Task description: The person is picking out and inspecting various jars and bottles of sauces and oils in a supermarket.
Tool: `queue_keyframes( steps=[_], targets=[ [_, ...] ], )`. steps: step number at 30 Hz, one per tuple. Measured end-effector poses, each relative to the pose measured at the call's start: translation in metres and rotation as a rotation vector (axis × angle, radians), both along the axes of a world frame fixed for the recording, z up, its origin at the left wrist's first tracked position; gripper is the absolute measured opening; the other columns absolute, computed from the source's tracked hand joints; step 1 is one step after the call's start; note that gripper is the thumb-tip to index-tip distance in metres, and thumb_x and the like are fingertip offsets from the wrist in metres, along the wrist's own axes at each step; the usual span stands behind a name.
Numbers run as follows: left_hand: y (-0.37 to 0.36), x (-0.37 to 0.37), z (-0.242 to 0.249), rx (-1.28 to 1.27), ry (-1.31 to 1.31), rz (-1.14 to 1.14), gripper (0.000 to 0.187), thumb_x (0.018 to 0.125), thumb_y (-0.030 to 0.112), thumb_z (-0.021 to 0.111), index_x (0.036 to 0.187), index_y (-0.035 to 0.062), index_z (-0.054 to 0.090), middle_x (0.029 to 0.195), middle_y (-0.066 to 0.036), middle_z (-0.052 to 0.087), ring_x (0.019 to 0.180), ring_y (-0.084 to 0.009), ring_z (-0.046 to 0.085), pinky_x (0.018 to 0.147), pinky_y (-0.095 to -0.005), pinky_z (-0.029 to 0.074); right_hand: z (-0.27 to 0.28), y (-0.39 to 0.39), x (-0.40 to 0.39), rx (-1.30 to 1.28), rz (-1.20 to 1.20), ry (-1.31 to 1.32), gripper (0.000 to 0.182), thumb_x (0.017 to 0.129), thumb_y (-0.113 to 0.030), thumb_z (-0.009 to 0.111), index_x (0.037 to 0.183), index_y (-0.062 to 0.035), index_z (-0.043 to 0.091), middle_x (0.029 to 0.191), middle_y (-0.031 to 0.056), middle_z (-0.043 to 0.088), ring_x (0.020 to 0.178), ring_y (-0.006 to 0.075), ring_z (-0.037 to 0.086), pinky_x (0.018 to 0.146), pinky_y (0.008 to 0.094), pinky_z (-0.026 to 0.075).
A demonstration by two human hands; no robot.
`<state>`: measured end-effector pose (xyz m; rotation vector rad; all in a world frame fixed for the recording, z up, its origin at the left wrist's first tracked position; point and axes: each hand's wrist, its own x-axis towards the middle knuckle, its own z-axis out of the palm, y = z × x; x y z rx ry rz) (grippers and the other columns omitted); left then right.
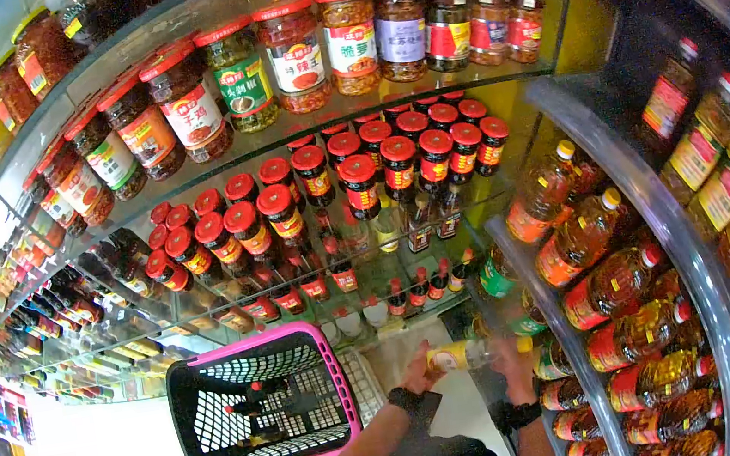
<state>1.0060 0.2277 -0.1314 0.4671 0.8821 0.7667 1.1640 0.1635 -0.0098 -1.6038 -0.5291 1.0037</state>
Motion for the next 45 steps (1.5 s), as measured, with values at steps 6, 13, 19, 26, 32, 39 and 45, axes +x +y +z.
queue_keyframes(
  steps=[6, 13, 19, 26, 32, 39, 45],
  targets=[
    [0.056, 0.001, -0.018, -0.313, -0.235, 0.193, 0.050, 0.086, 0.050, 0.036, 0.097, 0.0047, 0.053, 0.084, -0.007, 0.061, 0.076, -0.0186, 0.059, 0.064, -0.0274, 0.049, 0.015, 0.074, -0.018, 0.030, 0.191, 0.021, 0.023, 0.080, -0.022, 0.057, 0.095, -0.0049, 0.055, 0.082, 0.0042, 0.058, 0.066, 0.0139, 0.058, 0.057, 0.0267, 0.051],
    [0.103, -0.010, 0.003, -0.154, -0.361, 0.369, 0.061, 0.084, 0.057, 0.034, 0.108, 0.0037, 0.048, 0.096, -0.009, 0.057, 0.081, -0.0212, 0.055, 0.076, -0.0328, 0.044, 0.005, 0.140, -0.025, 0.092, 0.224, 0.052, 0.024, 0.076, -0.015, 0.060, 0.096, -0.0025, 0.055, 0.088, 0.0031, 0.057, 0.075, 0.0148, 0.057, 0.058, 0.0285, 0.051],
    [0.148, -0.015, 0.043, -0.308, -0.239, 0.360, 0.060, 0.085, 0.052, 0.033, 0.125, 0.0086, 0.030, 0.133, -0.010, 0.025, 0.111, -0.0286, 0.037, 0.093, -0.0433, 0.031, -0.041, 0.205, -0.027, 0.327, 0.408, -0.537, 0.021, 0.073, -0.009, 0.061, 0.092, -0.0005, 0.059, 0.084, 0.0042, 0.060, 0.075, 0.0110, 0.056, 0.061, 0.0251, 0.046],
    [0.212, 0.001, 0.019, -0.179, -0.377, 0.328, 0.070, 0.085, 0.056, 0.023, 0.135, 0.0077, 0.017, 0.131, -0.013, 0.030, 0.113, -0.0306, 0.037, 0.094, -0.0422, 0.031, -0.048, 0.271, -0.032, 0.286, 0.438, -0.551, 0.022, 0.071, -0.012, 0.065, 0.090, -0.0007, 0.060, 0.066, 0.0021, 0.058, 0.057, 0.0077, 0.052, 0.052, 0.0241, 0.042],
    [0.233, 0.003, 0.039, -0.212, -0.253, 0.465, 0.061, 0.086, 0.052, 0.026, 0.110, -0.0028, 0.039, 0.090, -0.012, 0.044, 0.091, -0.0280, 0.045, 0.083, -0.0395, 0.036, -0.068, 0.314, -0.035, 0.317, 0.491, -0.543, 0.025, 0.070, -0.015, 0.066, 0.090, -0.0011, 0.060, 0.061, 0.0031, 0.057, 0.055, 0.0095, 0.051, 0.051, 0.0274, 0.041],
    [0.257, 0.014, -0.011, 0.025, -0.334, 0.424, 0.058, 0.085, 0.055, 0.026, 0.112, 0.0060, 0.041, 0.104, -0.007, 0.046, 0.088, -0.0227, 0.042, 0.074, -0.0352, 0.038, -0.057, 0.342, -0.041, 0.309, 0.511, -0.647, 0.028, 0.069, -0.023, 0.066, 0.087, -0.0025, 0.061, 0.067, 0.0107, 0.060, 0.060, 0.0186, 0.058, 0.055, 0.0326, 0.044],
    [0.262, 0.013, -0.008, -0.103, -0.281, 0.408, 0.070, 0.078, 0.066, 0.023, 0.124, 0.0147, 0.037, 0.116, 0.000, 0.040, 0.087, -0.0185, 0.038, 0.078, -0.0331, 0.037, -0.016, 0.345, -0.049, 0.004, 0.583, -0.663, 0.032, 0.067, -0.028, 0.068, 0.088, -0.0045, 0.063, 0.069, 0.0109, 0.062, 0.064, 0.0183, 0.060, 0.057, 0.0319, 0.047]
  ],
)
